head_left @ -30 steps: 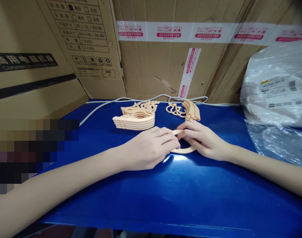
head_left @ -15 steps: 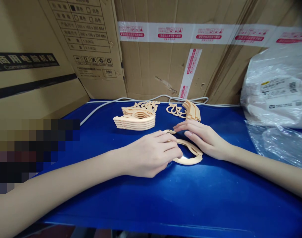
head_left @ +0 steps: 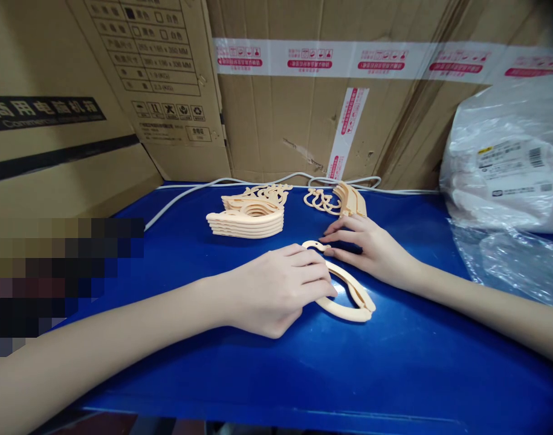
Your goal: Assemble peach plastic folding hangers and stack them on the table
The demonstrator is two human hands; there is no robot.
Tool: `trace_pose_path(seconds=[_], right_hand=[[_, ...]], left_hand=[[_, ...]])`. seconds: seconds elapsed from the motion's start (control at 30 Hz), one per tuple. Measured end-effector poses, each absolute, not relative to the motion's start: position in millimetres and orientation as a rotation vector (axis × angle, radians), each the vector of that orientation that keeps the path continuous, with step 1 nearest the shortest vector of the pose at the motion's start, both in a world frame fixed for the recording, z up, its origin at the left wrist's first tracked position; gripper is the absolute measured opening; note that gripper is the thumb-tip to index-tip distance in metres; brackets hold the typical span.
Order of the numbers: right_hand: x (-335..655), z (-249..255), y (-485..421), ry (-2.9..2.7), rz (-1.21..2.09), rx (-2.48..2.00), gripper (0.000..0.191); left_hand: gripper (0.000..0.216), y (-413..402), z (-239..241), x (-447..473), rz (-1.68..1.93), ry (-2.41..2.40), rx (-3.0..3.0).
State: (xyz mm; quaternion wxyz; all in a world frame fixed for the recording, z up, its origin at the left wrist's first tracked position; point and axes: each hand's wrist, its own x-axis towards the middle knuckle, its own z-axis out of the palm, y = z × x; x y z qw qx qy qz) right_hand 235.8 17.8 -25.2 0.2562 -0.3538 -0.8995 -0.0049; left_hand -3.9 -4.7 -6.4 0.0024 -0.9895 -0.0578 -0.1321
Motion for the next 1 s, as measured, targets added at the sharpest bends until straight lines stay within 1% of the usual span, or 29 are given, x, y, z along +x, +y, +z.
trace_pose_path(seconds=[0.17, 0.4, 0.47, 0.57, 0.6, 0.7, 0.77, 0.83, 0.93, 1.0], right_hand=[[236, -24, 17, -2.345, 0.139, -1.045, 0.016], [241, -26, 19, -1.859, 0.391, -1.075, 0.017], [242, -26, 21, -1.726, 0.445, -1.038, 0.016], [242, -24, 22, -1.595, 0.442, -1.038, 0.014], [243, -23, 22, -1.579, 0.418, -1.053, 0.013], [244, -21, 21, -1.579, 0.31, -1.102, 0.016], [245, -21, 20, -1.592, 0.275, -1.123, 0.02], [244, -22, 18, -1.619, 0.35, -1.122, 0.023], [243, -24, 15, -1.731, 0.501, -1.076, 0.025], [241, -25, 12, -1.863, 0.518, -1.063, 0.025]], left_hand=[[0.025, -5, -6, -3, -0.432, -0.202, -3.132], [0.024, 0, -8, -3, -0.58, -0.307, -3.12], [0.022, 0, -6, -4, -0.621, -0.396, -3.078], [0.016, -4, -4, -4, -0.686, -0.663, -2.959], [0.02, -6, -4, -4, -0.693, -0.772, -2.929], [0.042, -10, -3, -2, -0.653, -1.061, -2.92], [0.046, -13, -3, 1, -0.6, -1.19, -2.951], [0.043, -14, -2, 2, -0.55, -1.285, -2.987], [0.032, -13, 2, 1, -0.484, -1.387, -3.032], [0.025, -12, 3, -2, -0.474, -1.386, -3.03]])
